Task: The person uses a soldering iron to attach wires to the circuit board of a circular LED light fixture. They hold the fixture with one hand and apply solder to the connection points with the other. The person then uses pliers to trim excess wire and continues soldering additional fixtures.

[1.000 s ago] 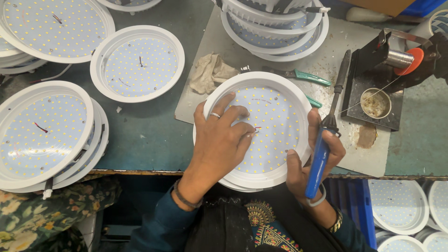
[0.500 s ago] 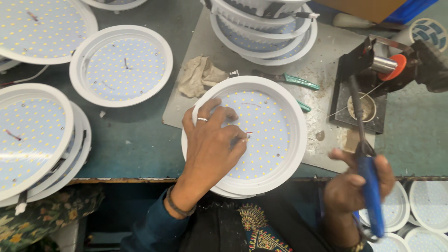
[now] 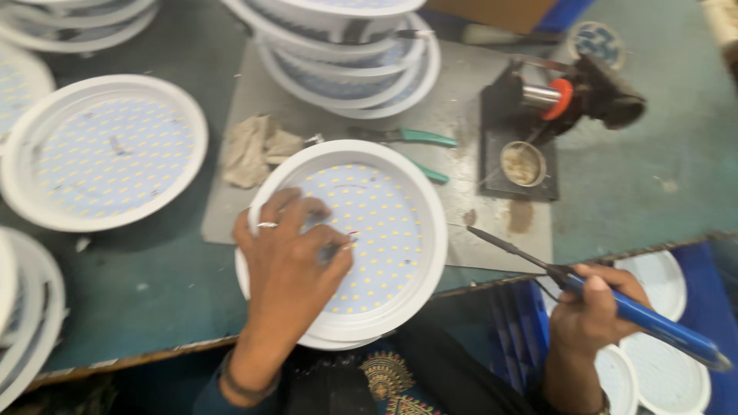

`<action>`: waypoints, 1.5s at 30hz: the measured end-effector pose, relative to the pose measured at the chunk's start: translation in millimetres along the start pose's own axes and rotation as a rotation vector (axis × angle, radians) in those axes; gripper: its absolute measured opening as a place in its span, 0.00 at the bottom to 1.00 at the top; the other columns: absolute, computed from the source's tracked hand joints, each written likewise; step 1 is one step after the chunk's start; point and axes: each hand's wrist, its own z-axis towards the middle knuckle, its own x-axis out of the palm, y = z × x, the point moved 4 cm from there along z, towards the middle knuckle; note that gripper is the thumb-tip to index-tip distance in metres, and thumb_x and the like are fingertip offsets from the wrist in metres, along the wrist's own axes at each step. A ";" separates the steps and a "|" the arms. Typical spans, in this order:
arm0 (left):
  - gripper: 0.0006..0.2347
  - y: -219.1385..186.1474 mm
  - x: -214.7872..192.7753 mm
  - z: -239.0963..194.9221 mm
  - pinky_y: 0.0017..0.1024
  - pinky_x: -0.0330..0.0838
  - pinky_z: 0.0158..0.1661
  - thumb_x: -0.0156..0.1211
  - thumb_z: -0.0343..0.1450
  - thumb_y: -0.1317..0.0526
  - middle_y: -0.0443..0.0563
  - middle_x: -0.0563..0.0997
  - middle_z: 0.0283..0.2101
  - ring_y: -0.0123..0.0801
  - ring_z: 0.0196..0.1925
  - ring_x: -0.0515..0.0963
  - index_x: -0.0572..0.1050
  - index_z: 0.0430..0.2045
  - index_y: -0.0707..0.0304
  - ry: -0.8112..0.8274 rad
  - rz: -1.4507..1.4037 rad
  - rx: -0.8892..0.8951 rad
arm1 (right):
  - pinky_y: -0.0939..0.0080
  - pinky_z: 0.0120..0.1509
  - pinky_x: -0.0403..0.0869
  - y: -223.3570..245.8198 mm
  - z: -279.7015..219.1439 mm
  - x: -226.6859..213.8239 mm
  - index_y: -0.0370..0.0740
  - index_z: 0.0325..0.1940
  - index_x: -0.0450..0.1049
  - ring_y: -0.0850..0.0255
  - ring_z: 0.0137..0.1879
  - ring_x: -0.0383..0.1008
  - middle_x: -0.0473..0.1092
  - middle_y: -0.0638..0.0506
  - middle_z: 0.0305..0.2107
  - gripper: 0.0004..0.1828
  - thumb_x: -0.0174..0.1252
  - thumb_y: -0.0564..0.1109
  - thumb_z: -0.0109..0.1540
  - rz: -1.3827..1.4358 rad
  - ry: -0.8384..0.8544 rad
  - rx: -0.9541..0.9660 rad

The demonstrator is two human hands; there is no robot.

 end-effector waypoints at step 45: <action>0.03 2.7 1.1 -3.0 0.56 0.50 0.58 0.69 0.61 0.59 0.47 0.77 0.46 0.49 0.64 0.68 0.82 0.22 0.54 -0.035 -0.020 0.030 | 0.68 0.28 0.65 6.0 20.7 17.7 0.31 0.36 0.68 0.66 0.20 0.60 0.69 0.43 0.27 0.12 0.53 0.44 0.68 0.299 -0.004 0.153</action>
